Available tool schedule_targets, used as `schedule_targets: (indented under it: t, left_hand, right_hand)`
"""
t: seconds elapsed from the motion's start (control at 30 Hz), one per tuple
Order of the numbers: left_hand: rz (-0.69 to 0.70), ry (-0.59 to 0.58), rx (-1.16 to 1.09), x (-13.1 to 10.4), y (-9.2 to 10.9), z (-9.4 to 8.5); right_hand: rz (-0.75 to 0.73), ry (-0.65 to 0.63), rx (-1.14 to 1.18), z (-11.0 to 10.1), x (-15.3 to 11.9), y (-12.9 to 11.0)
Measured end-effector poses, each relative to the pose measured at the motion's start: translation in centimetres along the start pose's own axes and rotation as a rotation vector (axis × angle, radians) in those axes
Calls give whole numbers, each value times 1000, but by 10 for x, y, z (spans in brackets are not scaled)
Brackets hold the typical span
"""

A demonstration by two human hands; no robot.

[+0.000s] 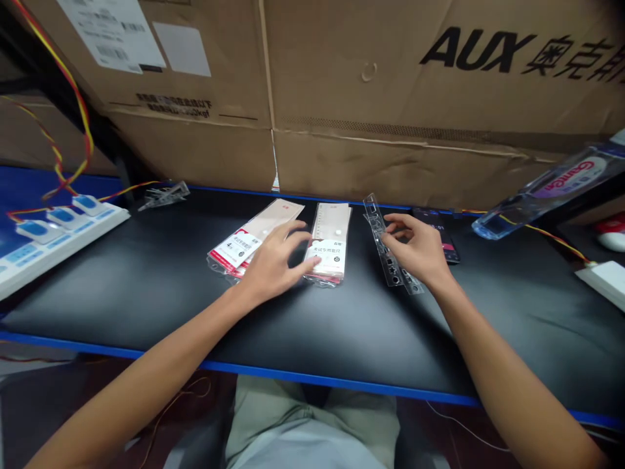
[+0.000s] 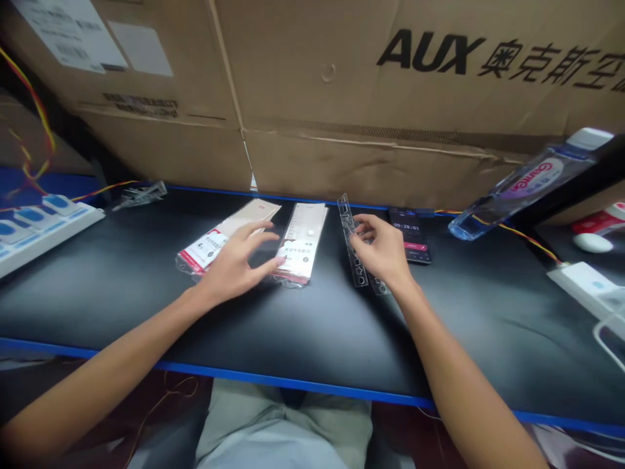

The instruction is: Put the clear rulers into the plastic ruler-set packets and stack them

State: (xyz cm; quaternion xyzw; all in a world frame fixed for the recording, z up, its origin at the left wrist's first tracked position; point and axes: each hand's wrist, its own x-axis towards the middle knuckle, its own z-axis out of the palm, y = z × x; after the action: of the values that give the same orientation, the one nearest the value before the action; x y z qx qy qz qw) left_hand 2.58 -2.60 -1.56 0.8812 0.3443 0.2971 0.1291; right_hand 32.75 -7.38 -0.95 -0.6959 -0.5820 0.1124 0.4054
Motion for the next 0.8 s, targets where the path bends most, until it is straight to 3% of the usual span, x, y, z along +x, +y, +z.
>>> schedule_targets:
  t: [0.07,0.13,0.27,0.4,0.53,0.6,0.67,0.8]
  left_hand:
    - [-184,73,128,6,-20,-13]
    - [-341,24,206,8,-41,-25]
    - [-402,-35,151,8,-60,-35]
    - [-382,21,39,9,-43,-34]
    - [-334,57,-98,8,-15,-26]
    - [-259,-20,-192,6,-1,-20]
    - [-140,-170,-292,3,11,-13]
    - [95,-397,-406,-1,22,-2]
  right_hand:
    - [-27,-8,68,2,-5,-9]
    - [-61,-23,131,5,-11,-16]
    - [-172,-62,188,10,-20,-26]
    - [-227,-88,194,14,-25,-29]
    - [-167,-129,293,18,-29,-31]
    - [-113,-178,377,21,-31,-33]
    - [-57,-225,480,24,-33,-37]
    - [43,-239,614,29,-35,-41]
